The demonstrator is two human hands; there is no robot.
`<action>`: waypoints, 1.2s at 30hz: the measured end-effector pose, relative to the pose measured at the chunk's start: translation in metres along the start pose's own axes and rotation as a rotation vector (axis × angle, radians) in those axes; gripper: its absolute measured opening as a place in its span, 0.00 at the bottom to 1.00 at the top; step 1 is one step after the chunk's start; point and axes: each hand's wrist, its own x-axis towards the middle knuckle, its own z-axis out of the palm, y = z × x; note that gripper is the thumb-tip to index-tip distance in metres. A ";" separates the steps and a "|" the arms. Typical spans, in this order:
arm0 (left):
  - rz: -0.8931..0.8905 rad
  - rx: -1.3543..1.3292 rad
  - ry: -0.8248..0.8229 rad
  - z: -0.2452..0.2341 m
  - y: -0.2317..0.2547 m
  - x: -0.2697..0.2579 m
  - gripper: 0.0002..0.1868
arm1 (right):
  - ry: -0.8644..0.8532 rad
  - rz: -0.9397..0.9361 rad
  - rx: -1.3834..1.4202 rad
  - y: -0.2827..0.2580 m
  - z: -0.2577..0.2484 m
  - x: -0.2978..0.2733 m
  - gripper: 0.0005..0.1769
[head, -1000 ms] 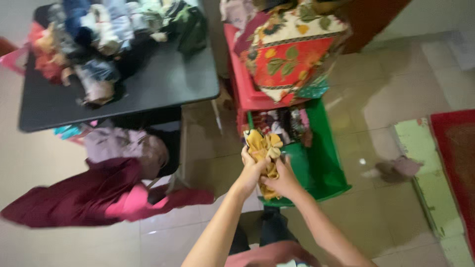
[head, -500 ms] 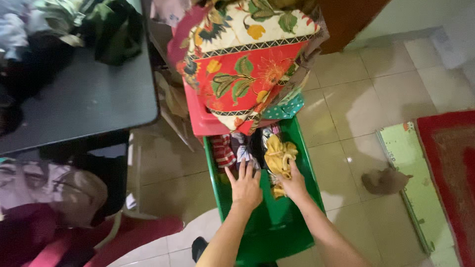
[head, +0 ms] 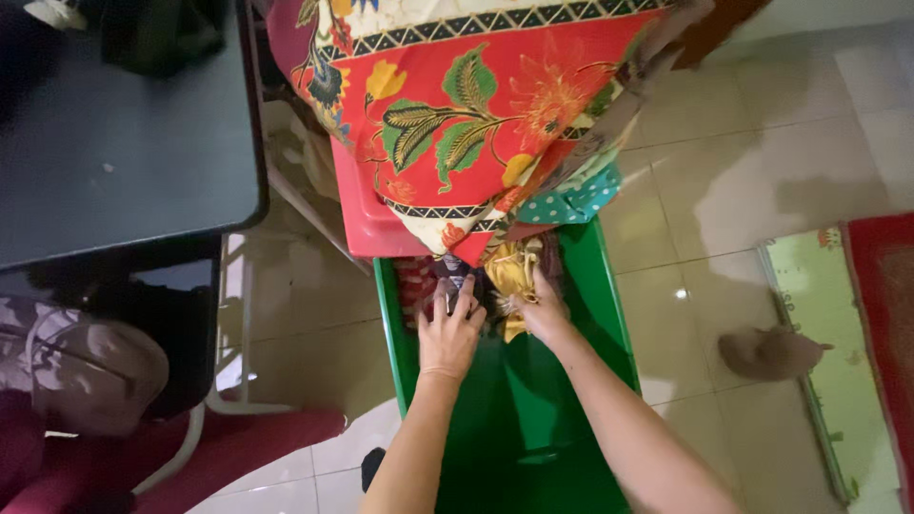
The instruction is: The person picks up rolled pieces of clothing from a table and places them into a plastic drawer. They then unfold a tan scarf on the table, roll it up by hand, and place it into the drawer with the other items.
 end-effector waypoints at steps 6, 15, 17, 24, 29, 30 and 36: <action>-0.053 -0.090 0.038 0.007 -0.005 -0.004 0.07 | 0.169 -0.027 -0.663 -0.046 0.018 -0.007 0.46; -0.060 -0.099 -0.069 0.016 -0.001 -0.006 0.31 | 0.246 -0.483 -0.529 -0.080 0.016 -0.029 0.46; -0.045 -0.156 -0.031 0.022 0.001 -0.007 0.38 | 0.242 -0.460 -0.596 -0.069 0.023 -0.028 0.43; -0.085 0.112 -0.214 0.013 0.009 -0.002 0.43 | 0.099 -0.165 -0.865 -0.088 0.026 0.011 0.34; -0.139 0.062 -0.328 0.011 0.017 0.003 0.43 | 0.194 -0.285 -0.814 -0.072 0.021 0.017 0.39; -0.136 0.070 -0.315 0.009 0.018 0.006 0.45 | 0.204 -0.338 -0.752 -0.063 0.018 0.016 0.41; -0.128 -0.221 -0.492 -0.043 0.002 0.003 0.59 | 0.233 -0.365 -0.614 -0.045 0.017 -0.043 0.51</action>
